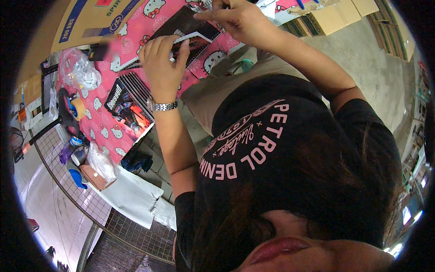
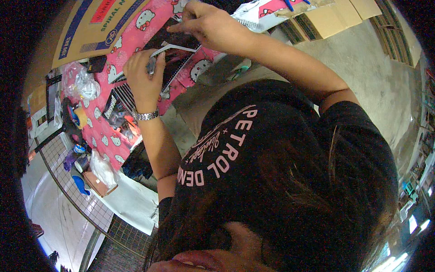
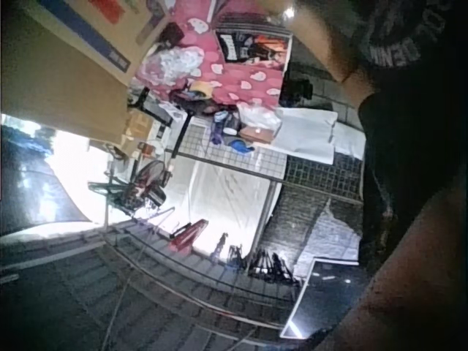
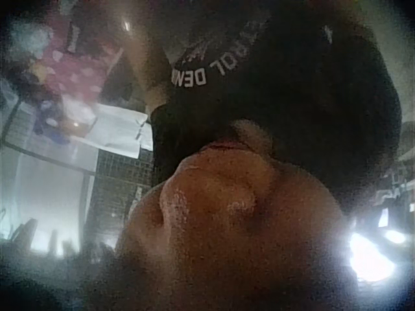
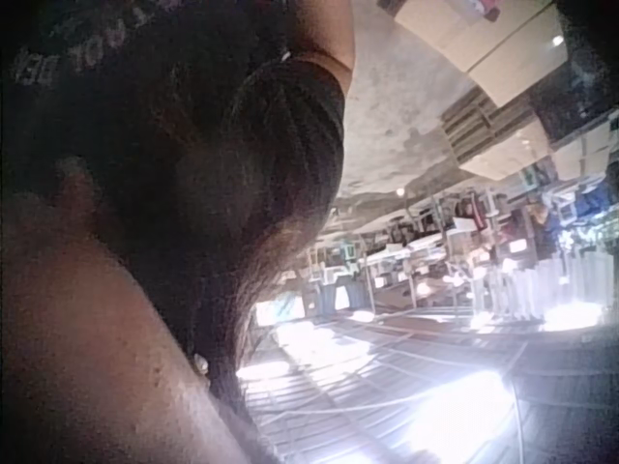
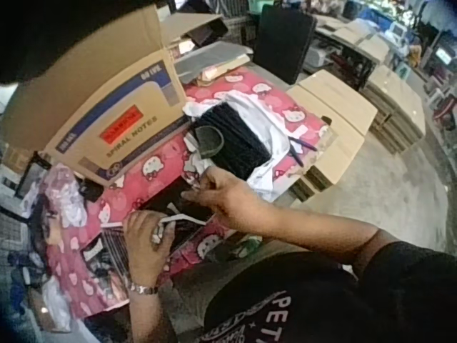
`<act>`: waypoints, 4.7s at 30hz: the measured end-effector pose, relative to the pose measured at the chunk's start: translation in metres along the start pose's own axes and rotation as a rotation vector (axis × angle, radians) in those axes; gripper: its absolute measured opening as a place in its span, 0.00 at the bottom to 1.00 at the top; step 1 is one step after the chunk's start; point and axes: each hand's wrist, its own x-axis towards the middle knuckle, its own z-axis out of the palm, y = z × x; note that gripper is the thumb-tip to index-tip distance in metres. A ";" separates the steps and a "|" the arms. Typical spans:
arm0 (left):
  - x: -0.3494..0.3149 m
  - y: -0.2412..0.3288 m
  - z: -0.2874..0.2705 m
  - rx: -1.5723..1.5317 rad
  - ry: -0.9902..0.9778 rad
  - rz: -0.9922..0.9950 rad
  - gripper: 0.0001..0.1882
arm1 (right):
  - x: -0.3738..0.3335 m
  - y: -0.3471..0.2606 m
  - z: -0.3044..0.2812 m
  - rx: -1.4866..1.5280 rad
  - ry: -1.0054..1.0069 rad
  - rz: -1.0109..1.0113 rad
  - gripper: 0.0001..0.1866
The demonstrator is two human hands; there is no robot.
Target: The person assembles notebooks by threading spiral coils through holes in paper covers and stacks of paper using pliers to trim and secure the ends of the coils.
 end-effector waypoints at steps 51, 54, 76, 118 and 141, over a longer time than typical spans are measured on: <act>-0.023 0.003 0.005 -0.010 -0.034 -0.149 0.15 | 0.063 0.022 -0.015 0.973 -0.683 0.239 0.19; -0.036 0.000 -0.004 -0.005 -0.019 -0.159 0.17 | 0.073 0.002 -0.017 0.532 -0.830 0.116 0.18; -0.029 -0.005 0.001 -0.065 -0.007 -0.121 0.26 | 0.067 -0.008 0.002 1.162 -0.545 0.336 0.22; -0.013 -0.033 -0.020 -0.161 -0.055 -0.224 0.23 | 0.101 0.007 0.019 0.653 -0.692 0.251 0.20; -0.024 -0.079 -0.031 -0.584 -0.027 -0.520 0.13 | 0.138 0.048 0.039 -0.128 -0.342 0.336 0.29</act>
